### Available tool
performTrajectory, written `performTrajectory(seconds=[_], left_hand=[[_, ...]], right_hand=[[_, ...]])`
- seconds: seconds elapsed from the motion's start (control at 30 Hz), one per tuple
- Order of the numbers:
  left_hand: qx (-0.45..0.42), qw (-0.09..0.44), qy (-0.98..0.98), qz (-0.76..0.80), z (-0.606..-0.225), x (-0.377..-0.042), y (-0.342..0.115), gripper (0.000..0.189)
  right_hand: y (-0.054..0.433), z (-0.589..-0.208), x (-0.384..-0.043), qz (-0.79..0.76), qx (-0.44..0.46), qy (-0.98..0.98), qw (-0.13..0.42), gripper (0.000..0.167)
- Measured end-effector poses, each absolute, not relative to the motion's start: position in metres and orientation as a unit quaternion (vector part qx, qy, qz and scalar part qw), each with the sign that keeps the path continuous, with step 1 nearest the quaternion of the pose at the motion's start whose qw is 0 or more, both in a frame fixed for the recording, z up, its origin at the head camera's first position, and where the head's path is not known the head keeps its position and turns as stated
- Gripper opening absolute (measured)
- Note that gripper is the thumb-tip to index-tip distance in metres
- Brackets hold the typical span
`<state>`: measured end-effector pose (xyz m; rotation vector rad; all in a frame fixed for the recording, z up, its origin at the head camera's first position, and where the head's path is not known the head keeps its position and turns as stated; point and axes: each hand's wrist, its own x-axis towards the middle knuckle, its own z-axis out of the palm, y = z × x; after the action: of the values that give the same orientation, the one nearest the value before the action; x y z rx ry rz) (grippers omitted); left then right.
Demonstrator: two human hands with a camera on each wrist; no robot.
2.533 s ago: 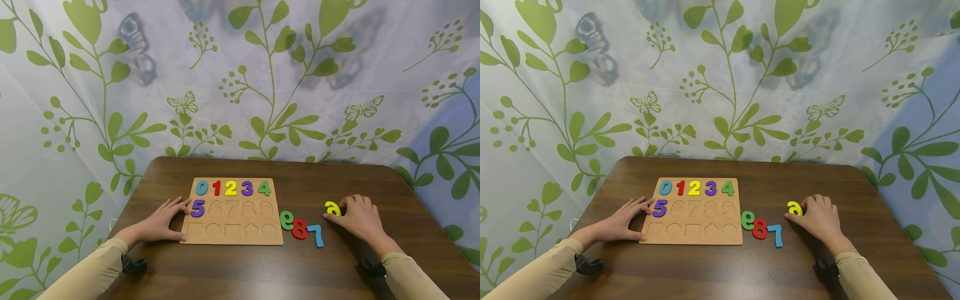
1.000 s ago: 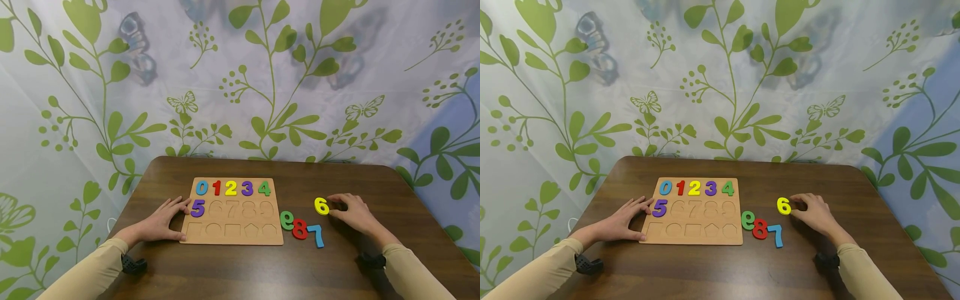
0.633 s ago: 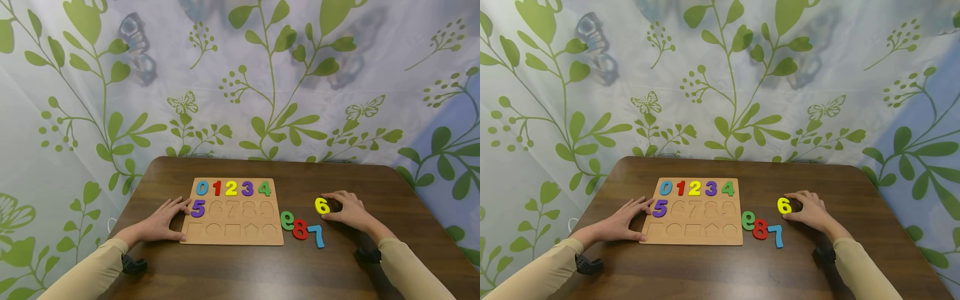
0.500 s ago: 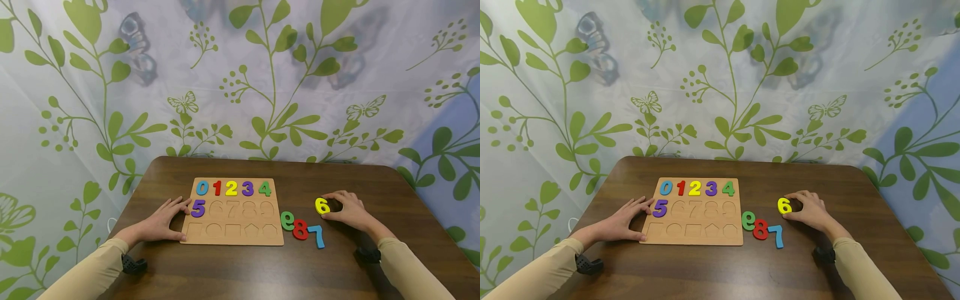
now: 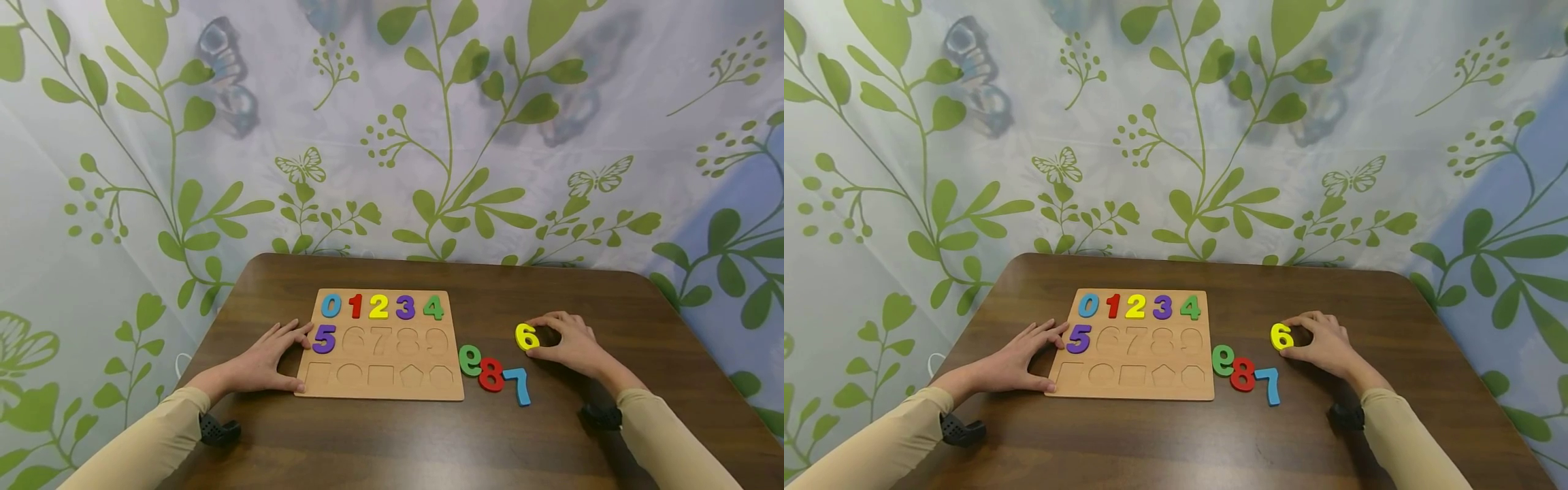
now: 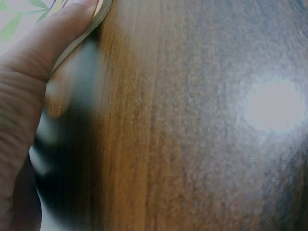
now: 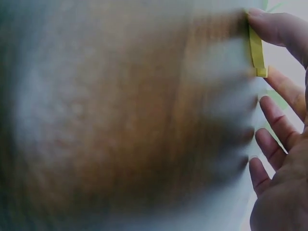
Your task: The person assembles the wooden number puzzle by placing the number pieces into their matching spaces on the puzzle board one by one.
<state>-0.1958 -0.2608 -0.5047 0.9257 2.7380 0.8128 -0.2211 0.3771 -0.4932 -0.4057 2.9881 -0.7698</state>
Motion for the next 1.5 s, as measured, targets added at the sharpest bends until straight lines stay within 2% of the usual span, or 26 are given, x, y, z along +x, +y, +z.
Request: performTrajectory(seconds=[0.3, 0.57, 0.93, 1.2, 1.5], left_hand=[[0.304, 0.068, 0.912, 0.267, -0.506, -0.194, -0.262, 0.067], [0.3, 0.071, 0.914, 0.263, -0.506, -0.194, -0.262, 0.068], [0.3, 0.076, 0.915, 0.258, -0.504, -0.196, -0.261, 0.068], [0.304, 0.076, 0.912, 0.266, -0.501, -0.195, -0.261, 0.066], [0.304, 0.074, 0.915, 0.255, -0.501, -0.195, -0.261, 0.066]], right_hand=[[0.369, -0.493, -0.224, -0.218, -0.14, 0.966, -0.022, 0.067], [0.341, -0.48, -0.231, -0.222, -0.158, 0.961, -0.052, 0.063], [0.251, -0.46, -0.239, -0.22, -0.228, 0.945, -0.075, 0.055], [0.17, -0.452, -0.236, -0.195, -0.269, 0.942, -0.046, 0.055], [0.104, -0.467, -0.236, -0.156, -0.306, 0.939, -0.017, 0.053]])
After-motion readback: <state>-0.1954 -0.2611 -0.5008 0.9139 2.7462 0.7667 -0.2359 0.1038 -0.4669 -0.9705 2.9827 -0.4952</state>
